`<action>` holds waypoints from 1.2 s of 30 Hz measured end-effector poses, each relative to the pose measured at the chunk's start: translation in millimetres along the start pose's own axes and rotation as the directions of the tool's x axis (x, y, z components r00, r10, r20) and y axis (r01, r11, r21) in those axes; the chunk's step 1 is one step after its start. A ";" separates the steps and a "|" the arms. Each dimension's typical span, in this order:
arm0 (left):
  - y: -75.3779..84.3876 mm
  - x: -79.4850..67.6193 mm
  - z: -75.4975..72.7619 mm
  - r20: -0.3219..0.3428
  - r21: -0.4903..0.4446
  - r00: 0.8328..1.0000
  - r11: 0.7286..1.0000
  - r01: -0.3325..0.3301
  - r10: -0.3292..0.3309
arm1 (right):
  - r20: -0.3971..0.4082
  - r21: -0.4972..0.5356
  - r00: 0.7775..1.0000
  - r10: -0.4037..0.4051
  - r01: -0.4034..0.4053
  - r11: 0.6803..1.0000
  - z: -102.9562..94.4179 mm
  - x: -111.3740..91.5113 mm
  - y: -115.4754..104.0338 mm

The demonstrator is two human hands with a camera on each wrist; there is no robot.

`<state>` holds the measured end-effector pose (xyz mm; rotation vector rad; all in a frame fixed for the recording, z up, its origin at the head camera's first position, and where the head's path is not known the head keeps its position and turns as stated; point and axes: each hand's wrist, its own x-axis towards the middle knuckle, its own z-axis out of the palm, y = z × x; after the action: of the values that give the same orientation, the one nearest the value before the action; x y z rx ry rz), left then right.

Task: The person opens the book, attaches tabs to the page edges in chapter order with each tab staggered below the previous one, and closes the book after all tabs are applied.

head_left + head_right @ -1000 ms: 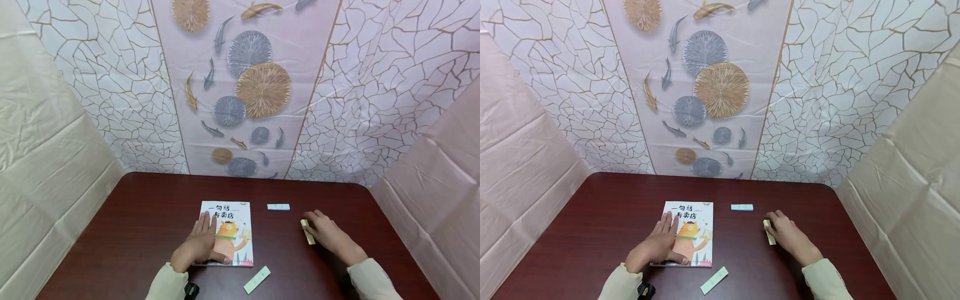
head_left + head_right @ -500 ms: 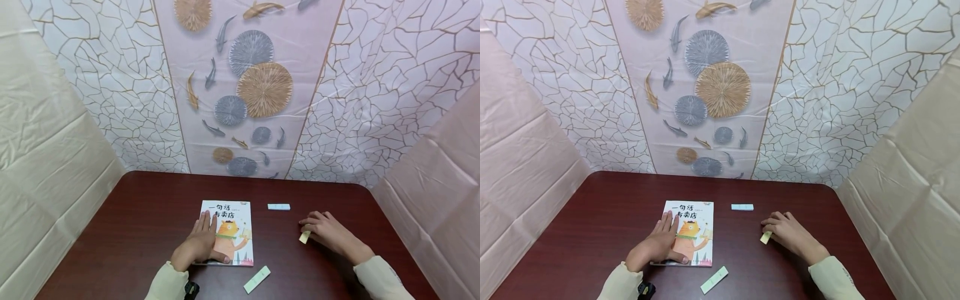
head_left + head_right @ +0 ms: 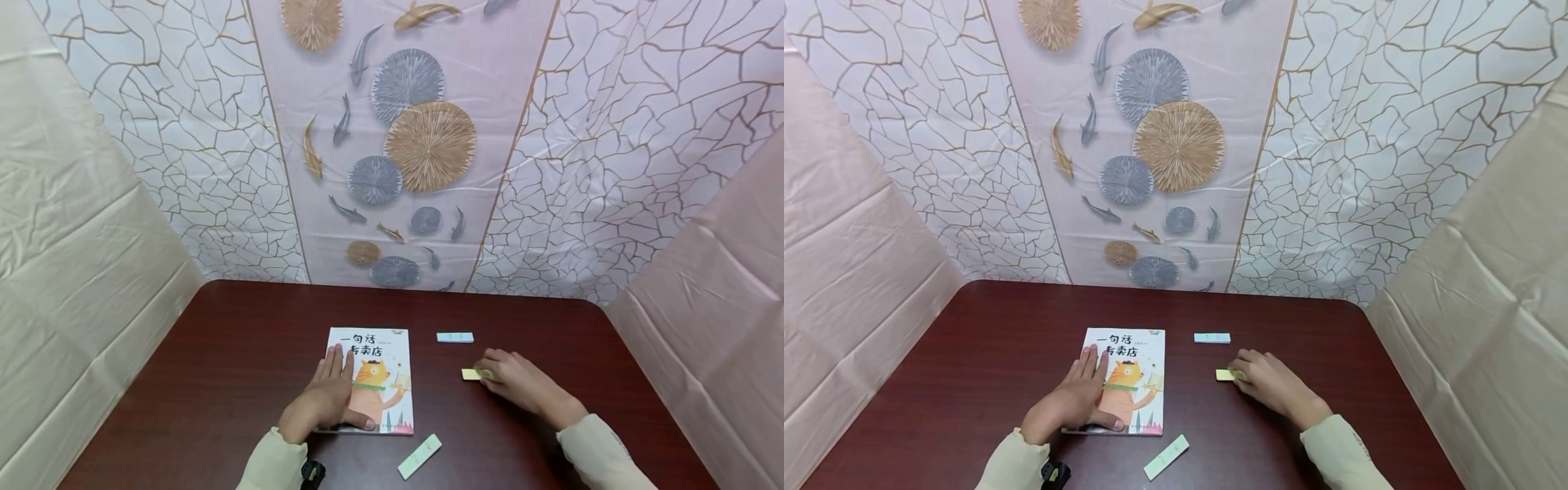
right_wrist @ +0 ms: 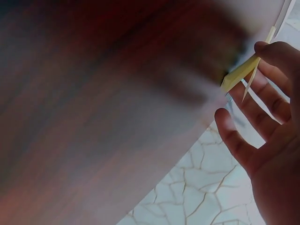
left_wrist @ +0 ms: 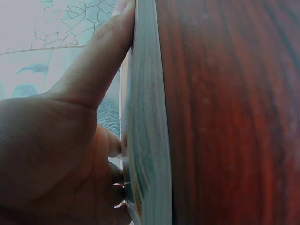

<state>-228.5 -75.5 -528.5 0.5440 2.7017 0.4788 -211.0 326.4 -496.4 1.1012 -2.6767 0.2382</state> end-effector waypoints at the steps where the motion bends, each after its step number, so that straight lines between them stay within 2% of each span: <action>1: -0.2 -0.1 -0.1 0.000 -0.001 1.000 1.000 -0.002 0.002 | -0.002 0.012 1.000 0.002 -0.002 1.000 1.2 3.2 -1.6; 9: -0.6 -1.8 -0.9 -0.008 -0.016 1.000 1.000 -0.013 0.013 | 0.038 0.016 0.997 0.069 -0.069 0.997 8.7 22.3 -11.5; 17: 0.5 -3.1 -2.4 -0.002 -0.019 1.000 1.000 -0.006 0.006 | 0.039 0.007 0.995 0.094 -0.095 0.995 13.5 31.5 -16.3; 24: -0.3 -1.4 -1.6 0.002 -0.017 1.000 1.000 -0.001 0.001 | 0.068 0.008 0.988 0.137 -0.138 0.990 14.2 31.5 -16.4; 30: -0.1 -1.2 -1.7 0.007 -0.025 1.000 1.000 0.006 -0.006 | 0.000 -0.001 0.993 0.119 -0.119 0.993 6.7 27.9 -17.5; 36: 4.8 -6.4 -6.8 0.018 -0.019 1.000 1.000 0.012 -0.012 | 0.006 0.047 0.988 0.152 -0.152 0.987 -3.8 22.9 -36.0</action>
<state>-224.2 -75.8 -518.9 0.5239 2.6787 0.4941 -200.6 286.6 -484.3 0.9103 -2.7736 0.3288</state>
